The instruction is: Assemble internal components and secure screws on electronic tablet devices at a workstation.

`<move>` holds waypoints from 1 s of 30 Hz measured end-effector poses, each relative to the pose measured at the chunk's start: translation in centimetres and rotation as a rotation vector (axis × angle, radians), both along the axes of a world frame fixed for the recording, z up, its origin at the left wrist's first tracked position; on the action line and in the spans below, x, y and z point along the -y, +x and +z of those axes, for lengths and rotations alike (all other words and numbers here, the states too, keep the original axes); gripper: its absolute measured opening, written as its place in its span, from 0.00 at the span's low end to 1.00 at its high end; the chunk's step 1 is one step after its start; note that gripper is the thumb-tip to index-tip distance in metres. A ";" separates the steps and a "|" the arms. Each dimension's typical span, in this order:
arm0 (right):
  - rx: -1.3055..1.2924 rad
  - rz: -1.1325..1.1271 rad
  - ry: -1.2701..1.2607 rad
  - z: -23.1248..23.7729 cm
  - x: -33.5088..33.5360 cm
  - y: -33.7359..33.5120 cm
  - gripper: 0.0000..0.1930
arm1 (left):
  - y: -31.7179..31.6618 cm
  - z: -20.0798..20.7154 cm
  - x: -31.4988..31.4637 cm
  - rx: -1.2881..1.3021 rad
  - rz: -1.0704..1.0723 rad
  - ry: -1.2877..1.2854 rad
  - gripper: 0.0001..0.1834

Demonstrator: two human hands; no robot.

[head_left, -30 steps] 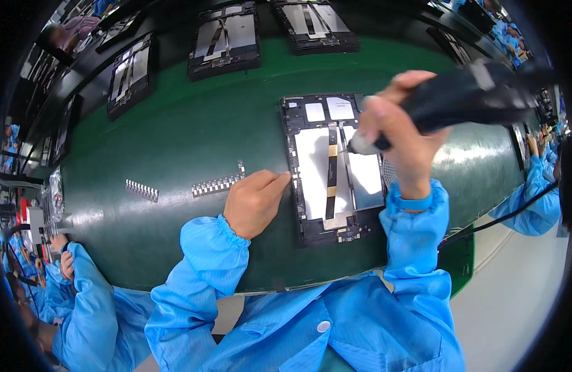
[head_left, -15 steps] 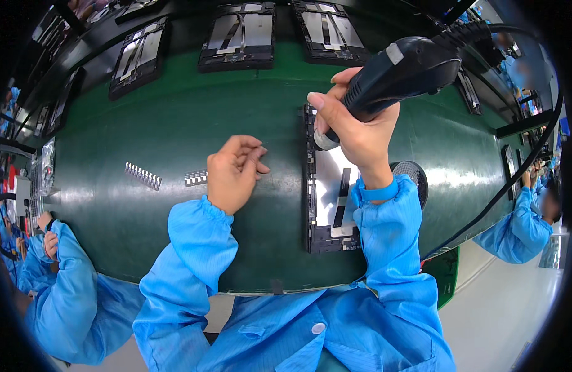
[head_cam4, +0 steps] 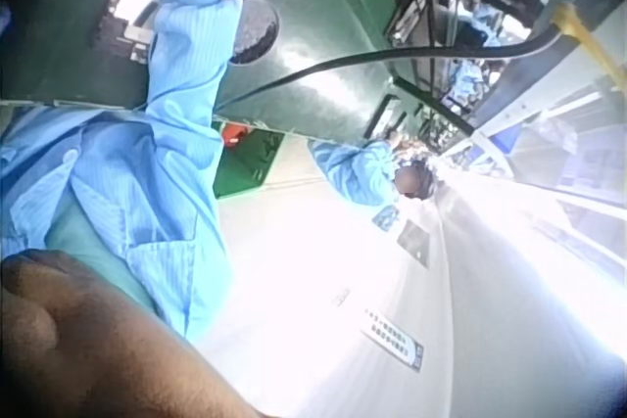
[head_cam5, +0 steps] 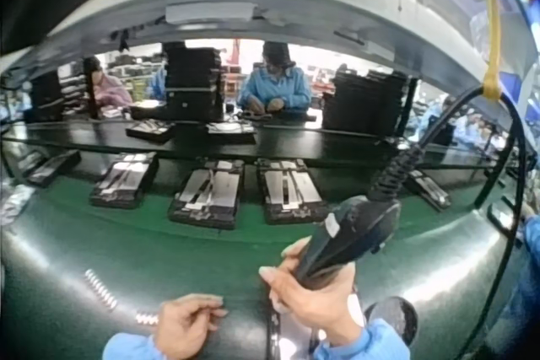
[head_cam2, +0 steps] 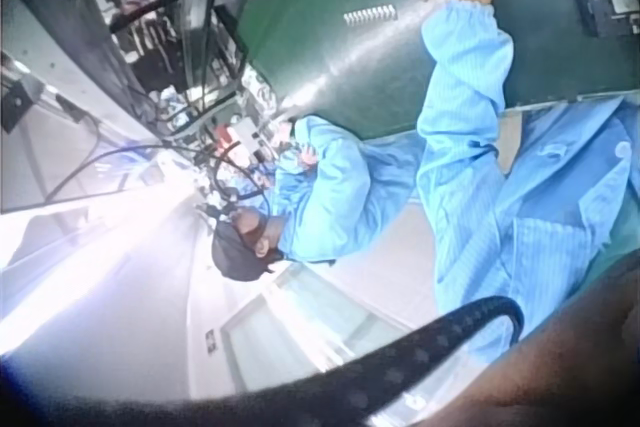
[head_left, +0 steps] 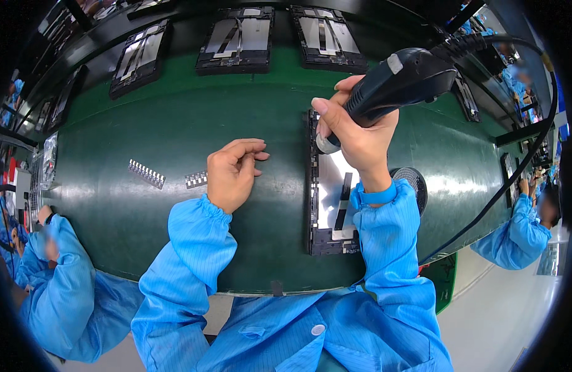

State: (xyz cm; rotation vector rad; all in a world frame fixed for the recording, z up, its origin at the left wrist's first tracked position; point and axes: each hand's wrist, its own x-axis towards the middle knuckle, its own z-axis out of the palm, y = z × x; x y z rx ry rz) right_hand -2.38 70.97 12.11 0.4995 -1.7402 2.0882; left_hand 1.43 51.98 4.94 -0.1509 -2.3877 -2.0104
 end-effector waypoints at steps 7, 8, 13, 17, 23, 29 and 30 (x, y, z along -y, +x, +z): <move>-0.001 0.013 -0.002 0.0 0.4 -0.3 0.13 | -0.1 -0.1 0.3 -0.014 -0.024 -0.006 0.16; 0.002 0.007 0.006 0.1 0.3 -0.3 0.13 | -0.1 -0.1 0.3 -0.013 -0.022 -0.005 0.16; 0.018 0.021 0.084 0.3 0.3 0.0 0.14 | 0.0 -0.2 0.3 -0.038 -0.028 -0.016 0.15; 0.035 0.031 0.102 0.4 0.9 0.0 0.13 | 0.0 -0.2 0.0 -0.056 0.018 0.010 0.15; 0.020 0.062 0.180 0.4 1.0 0.3 0.13 | 0.1 0.0 0.0 -0.055 0.014 -0.010 0.14; 0.030 0.039 0.150 0.2 1.0 0.2 0.13 | 0.6 0.0 -0.5 -0.121 -0.039 -0.085 0.15; 0.050 0.029 0.131 0.2 1.1 0.2 0.13 | 0.8 0.0 -0.9 -0.185 -0.025 -0.113 0.13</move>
